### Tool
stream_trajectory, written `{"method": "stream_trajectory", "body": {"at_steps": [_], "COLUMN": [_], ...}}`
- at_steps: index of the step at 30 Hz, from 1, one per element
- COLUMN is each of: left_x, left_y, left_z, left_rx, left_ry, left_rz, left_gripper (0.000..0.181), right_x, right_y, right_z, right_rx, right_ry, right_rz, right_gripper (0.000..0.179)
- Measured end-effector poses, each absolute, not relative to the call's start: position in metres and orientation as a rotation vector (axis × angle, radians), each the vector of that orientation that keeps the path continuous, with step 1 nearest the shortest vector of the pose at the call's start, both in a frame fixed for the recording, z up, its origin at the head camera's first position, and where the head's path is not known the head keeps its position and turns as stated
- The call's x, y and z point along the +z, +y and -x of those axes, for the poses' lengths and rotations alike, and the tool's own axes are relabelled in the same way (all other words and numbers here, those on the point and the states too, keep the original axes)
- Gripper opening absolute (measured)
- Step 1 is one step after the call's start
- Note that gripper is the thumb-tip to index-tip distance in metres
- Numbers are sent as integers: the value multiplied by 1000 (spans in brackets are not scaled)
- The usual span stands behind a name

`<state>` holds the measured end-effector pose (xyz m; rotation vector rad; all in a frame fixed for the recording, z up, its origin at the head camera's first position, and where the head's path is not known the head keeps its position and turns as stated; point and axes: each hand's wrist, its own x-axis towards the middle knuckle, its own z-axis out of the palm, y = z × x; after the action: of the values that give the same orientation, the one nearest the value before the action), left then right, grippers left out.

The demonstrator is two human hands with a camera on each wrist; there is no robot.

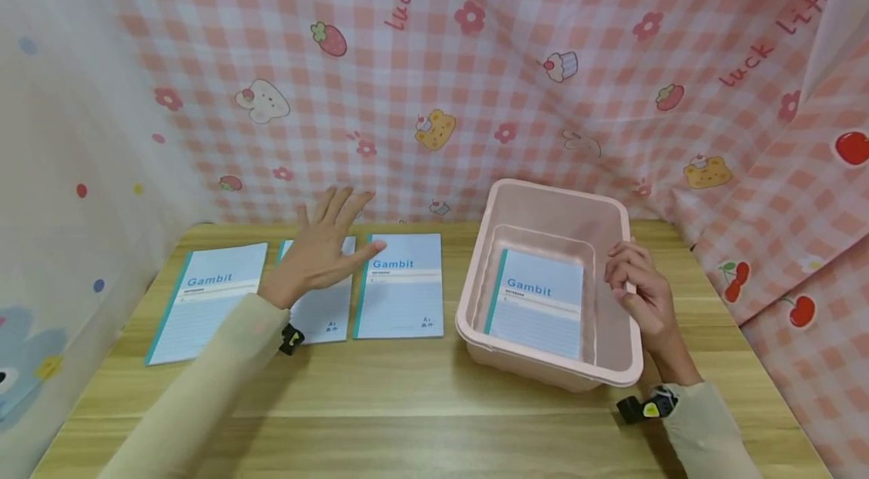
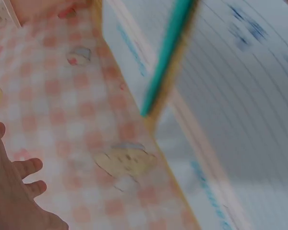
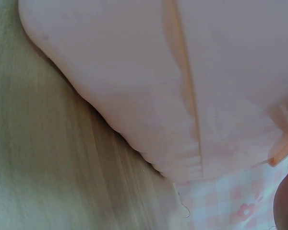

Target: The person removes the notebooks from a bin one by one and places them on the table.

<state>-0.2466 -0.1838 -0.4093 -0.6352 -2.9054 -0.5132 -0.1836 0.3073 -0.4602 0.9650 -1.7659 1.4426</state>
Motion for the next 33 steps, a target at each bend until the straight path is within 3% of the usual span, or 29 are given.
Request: {"method": "stream_trajectory", "body": {"at_steps": [33], "left_x": [-311], "left_y": [-8], "left_z": [234], "left_rx": [-411], "left_ry": [-2822], "left_rz": [990], "left_gripper": [86], "right_x": [-456], "right_y": [304], "right_z": [182], "right_rx": [1415], "right_ry": [-1739], "right_rz": [-1000], "right_gripper": [18]}}
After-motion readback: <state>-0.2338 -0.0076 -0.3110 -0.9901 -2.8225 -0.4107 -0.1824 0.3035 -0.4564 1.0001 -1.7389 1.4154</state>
